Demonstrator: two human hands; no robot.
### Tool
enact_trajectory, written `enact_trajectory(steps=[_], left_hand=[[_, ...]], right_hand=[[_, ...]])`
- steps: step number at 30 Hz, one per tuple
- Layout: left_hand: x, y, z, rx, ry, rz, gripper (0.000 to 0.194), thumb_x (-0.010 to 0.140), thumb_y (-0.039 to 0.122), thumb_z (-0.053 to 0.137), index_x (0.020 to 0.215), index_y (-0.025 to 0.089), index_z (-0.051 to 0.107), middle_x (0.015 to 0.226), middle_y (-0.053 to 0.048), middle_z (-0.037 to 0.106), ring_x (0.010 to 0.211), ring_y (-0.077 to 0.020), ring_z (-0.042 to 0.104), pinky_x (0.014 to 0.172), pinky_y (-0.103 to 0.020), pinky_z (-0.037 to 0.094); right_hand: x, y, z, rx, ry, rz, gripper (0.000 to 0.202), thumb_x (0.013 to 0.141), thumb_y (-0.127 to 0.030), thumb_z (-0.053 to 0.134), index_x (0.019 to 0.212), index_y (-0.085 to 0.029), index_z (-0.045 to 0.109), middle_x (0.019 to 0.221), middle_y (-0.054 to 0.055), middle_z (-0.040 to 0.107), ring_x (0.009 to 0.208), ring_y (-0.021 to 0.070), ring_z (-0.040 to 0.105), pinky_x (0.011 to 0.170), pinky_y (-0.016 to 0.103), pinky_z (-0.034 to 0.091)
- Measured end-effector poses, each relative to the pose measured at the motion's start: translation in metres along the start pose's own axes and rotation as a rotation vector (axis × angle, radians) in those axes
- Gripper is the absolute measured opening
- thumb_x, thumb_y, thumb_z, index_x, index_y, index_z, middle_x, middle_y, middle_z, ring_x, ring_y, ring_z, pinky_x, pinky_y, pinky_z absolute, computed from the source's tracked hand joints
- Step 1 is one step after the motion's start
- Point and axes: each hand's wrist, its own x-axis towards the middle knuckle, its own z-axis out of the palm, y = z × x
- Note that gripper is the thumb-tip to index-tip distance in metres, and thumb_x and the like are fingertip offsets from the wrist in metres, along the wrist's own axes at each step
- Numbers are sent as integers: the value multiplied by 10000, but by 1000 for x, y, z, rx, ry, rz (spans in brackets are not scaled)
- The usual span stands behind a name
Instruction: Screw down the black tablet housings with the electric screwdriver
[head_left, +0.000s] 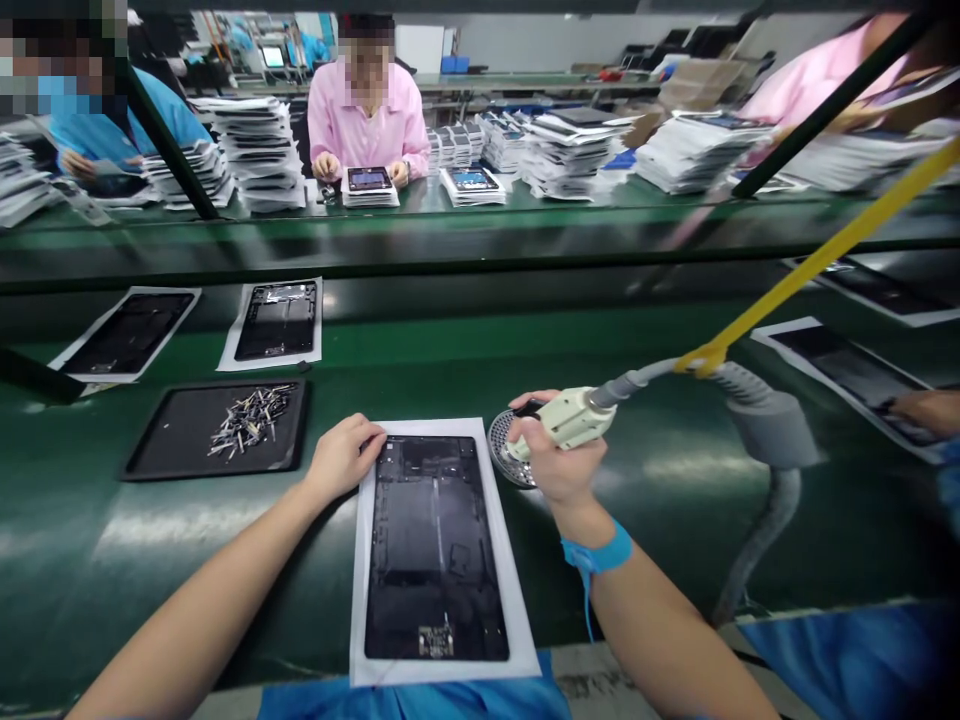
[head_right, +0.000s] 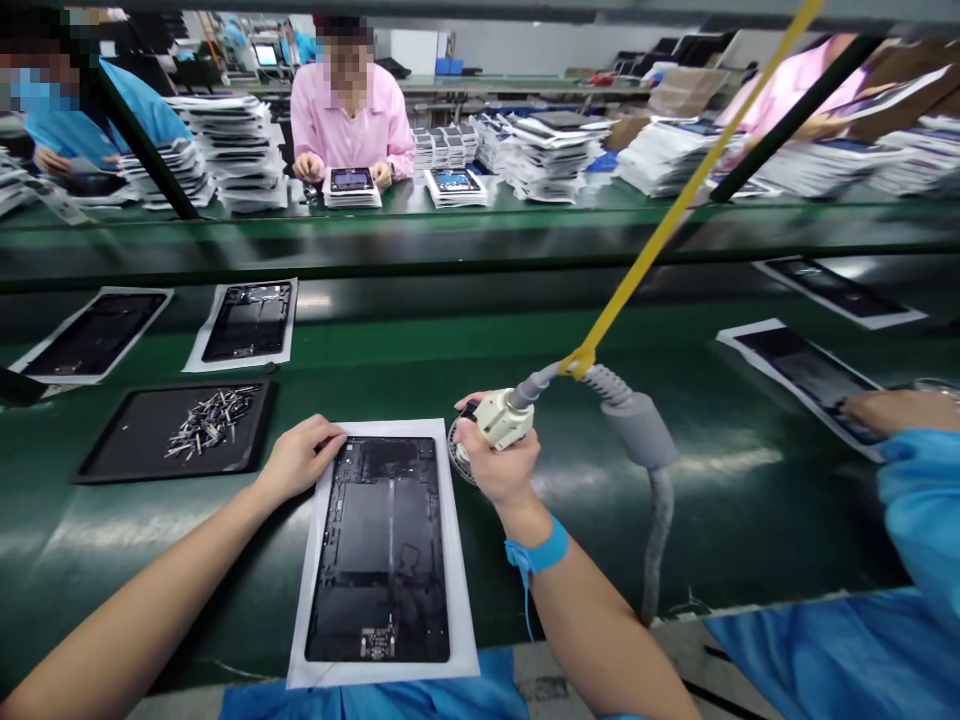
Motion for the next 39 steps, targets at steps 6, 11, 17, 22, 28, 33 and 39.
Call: enact_trajectory(steps=[6,11,17,22,28,33,39], left_hand=[[2,4,-2,15,-26,-28,234,987,276,486,929,210,703,881,-31,660,852,-169,650,760,-277,482],[2,5,-3,-16,-34,-43,240,980,282,477,925,207,698,880,-34,654,836,-169,641,754,-280,479],[4,7,-7,-87,-39,-48,245,966,279,494,877,192,706,826,-31,632,772,-160,620,713,-271,471],[13,3,-15,-138,-122,-79,209,924,247,564,828,185,739,781,-19,645,714,-147,607,689,-256,454],[21,1,-17,-181,-190,-108,170,890,174,625,810,174,775,759,-16,671,709,-141,625,682,-237,442],[22,0,-14,-203,-205,-90,195,921,215,615,834,178,786,768,-21,689,733,-148,634,691,-234,442],[22,-4,-9,-253,-211,-80,196,930,261,599,891,164,764,827,-43,729,804,-189,665,741,-250,477]], right_hand=[[0,0,1,9,-9,24,157,836,-215,733,978,-201,668,844,12,706,533,130,641,518,280,552],[0,-2,2,-12,1,27,152,824,-230,743,949,-196,664,822,20,699,547,140,644,530,289,551],[0,-1,3,7,8,-9,148,823,-201,733,954,-204,665,834,12,695,556,140,650,566,309,568],[1,-5,1,-10,34,4,162,819,-193,728,966,-193,660,813,10,701,523,136,646,545,302,567],[3,-27,36,162,6,16,206,859,-268,727,1025,-209,619,868,14,699,475,123,633,430,265,541],[-12,-24,108,223,-213,83,205,869,-310,709,1023,-228,601,909,14,694,516,112,624,476,261,554],[-20,-6,153,188,-312,92,208,837,-335,706,990,-223,621,898,48,709,714,189,697,614,323,602]])
